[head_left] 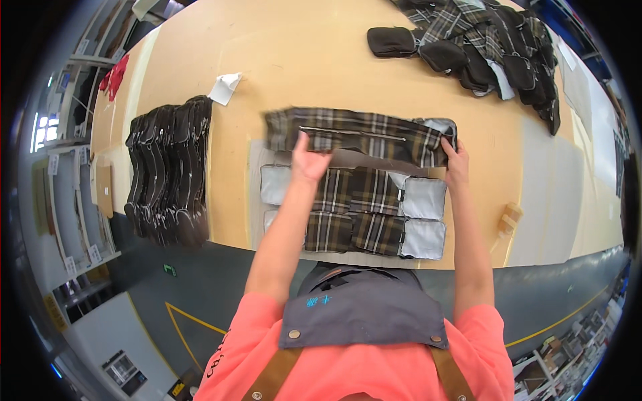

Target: The person assembles plaid fabric pouches by applying adhesive from a squeeze bottle to the edges of the fabric and pressing them onto white backing pieces. They repeat this process for multiple units, stacking the finished pouches on the table.

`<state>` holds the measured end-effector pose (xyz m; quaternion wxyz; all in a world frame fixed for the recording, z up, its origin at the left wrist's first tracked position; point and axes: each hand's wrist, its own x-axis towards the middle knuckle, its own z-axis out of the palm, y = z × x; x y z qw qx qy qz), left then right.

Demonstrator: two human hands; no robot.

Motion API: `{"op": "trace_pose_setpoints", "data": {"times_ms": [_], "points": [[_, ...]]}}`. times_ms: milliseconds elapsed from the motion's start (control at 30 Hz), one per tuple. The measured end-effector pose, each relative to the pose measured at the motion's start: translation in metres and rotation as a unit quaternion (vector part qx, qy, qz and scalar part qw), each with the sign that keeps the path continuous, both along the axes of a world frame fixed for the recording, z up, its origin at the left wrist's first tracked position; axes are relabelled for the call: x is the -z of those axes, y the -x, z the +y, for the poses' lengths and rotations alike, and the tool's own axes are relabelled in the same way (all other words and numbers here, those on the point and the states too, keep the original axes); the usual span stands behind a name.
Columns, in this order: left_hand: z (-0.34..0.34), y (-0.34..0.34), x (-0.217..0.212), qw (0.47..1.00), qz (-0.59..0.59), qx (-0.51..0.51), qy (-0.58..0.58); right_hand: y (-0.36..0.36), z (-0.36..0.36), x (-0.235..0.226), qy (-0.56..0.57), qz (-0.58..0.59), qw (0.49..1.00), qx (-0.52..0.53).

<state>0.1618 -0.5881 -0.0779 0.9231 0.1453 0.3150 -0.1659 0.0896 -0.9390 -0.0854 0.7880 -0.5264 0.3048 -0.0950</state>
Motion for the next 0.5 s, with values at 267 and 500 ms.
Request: {"op": "trace_pose_setpoints", "data": {"times_ms": [267,500], "points": [[-0.022,0.039,-0.021,0.962,0.215,0.135,-0.098,0.021,-0.041,0.036,0.134,0.065,0.989,0.006],[0.033,0.014,-0.034,0.563,-0.155,0.178,-0.792,0.024,-0.030,-0.001,0.568,0.059,0.819,-0.055]]}}
